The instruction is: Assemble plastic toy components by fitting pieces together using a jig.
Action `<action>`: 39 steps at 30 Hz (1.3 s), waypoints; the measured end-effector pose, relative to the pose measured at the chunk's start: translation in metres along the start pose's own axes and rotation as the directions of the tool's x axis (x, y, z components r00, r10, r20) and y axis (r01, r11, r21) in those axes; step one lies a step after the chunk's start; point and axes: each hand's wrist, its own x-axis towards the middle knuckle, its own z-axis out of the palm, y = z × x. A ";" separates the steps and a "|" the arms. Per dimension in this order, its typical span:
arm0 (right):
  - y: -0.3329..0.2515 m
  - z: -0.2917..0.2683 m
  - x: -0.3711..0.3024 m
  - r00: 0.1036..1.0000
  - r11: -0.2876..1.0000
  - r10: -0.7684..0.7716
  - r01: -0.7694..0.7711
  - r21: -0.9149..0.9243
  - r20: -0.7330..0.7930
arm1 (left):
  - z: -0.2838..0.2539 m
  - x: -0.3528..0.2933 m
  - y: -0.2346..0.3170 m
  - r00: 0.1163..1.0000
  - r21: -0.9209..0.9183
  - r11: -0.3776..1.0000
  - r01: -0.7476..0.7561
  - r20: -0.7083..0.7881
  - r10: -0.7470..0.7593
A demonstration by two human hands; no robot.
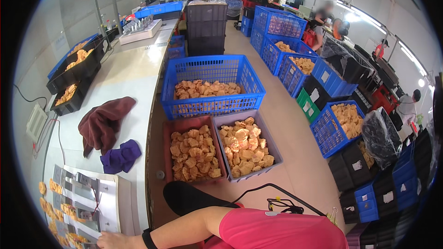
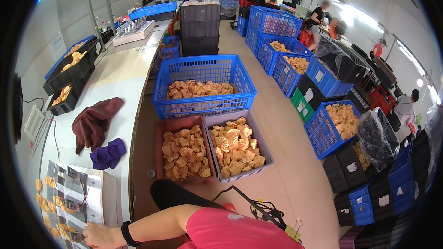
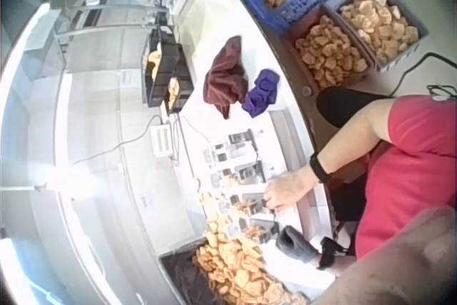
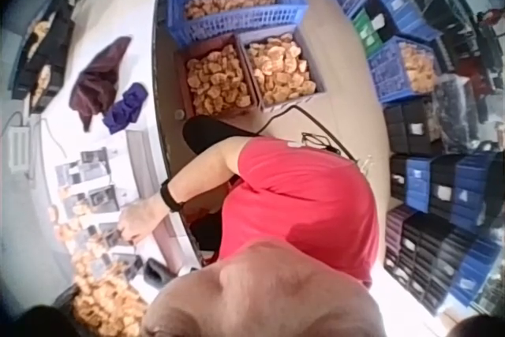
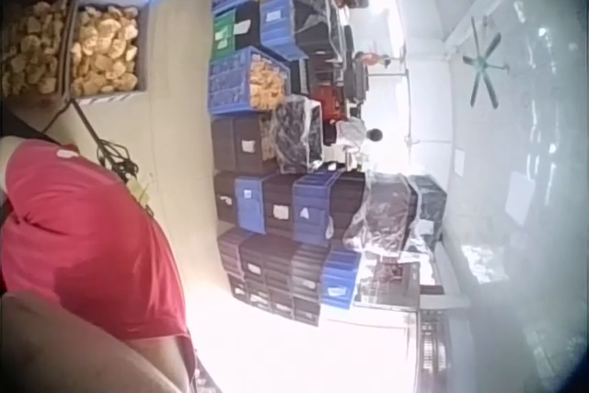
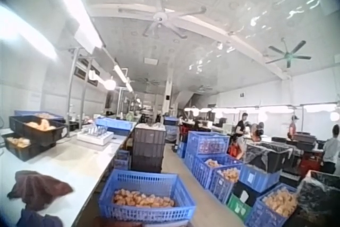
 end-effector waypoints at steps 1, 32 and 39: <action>0.000 0.001 0.000 1.000 1.000 -0.003 0.003 0.002 -0.008 | 0.000 0.000 -0.001 1.000 -0.004 1.000 -0.010 0.002 0.010; -0.002 -0.001 -0.001 1.000 1.000 -0.006 0.006 -0.023 -0.008 | -0.004 -0.003 0.007 0.994 0.011 0.995 0.103 0.043 -0.103; -0.002 0.003 -0.002 1.000 1.000 -0.006 0.006 -0.009 -0.004 | -0.004 -0.001 0.011 0.996 0.018 0.996 0.083 0.041 -0.084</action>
